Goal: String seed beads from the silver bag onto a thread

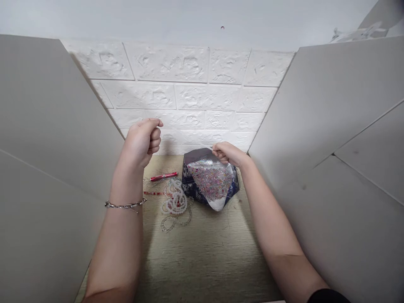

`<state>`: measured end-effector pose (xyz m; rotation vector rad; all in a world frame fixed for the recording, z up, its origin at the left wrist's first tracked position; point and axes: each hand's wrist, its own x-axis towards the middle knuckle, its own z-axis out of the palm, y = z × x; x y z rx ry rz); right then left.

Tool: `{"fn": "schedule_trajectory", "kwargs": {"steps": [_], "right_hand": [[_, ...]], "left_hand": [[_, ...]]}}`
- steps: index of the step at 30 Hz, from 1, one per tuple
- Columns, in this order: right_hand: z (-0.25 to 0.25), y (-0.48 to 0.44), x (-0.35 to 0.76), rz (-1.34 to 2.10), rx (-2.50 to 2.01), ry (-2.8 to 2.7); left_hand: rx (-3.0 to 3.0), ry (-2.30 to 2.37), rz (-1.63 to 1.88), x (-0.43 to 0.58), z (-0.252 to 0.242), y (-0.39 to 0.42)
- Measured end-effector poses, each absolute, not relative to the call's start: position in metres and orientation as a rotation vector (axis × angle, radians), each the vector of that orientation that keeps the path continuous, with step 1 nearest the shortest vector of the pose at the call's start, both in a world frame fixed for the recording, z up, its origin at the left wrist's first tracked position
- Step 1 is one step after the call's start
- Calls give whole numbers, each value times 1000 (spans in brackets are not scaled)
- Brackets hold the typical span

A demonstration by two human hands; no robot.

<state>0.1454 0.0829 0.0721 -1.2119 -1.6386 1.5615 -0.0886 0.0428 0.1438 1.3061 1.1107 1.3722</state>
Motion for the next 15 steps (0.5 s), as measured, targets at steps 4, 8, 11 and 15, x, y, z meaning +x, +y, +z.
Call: {"fn": "schedule_trajectory", "kwargs": {"steps": [4,8,11,15], "right_hand": [[69,85,147,1516,-1183,-1639],[69,84,152,1480,-1155,-1658],[70,83,156,1517,-1157,-1711],[71,82,160,1515,-1213,-1856]], "left_hand": [[1287,1117,1406,-89,145,42],[1242,1101,1447,-93,146,42],[1246,1094,1425,-94,146,42],[1309,1091,1358,-88,151,34]]}}
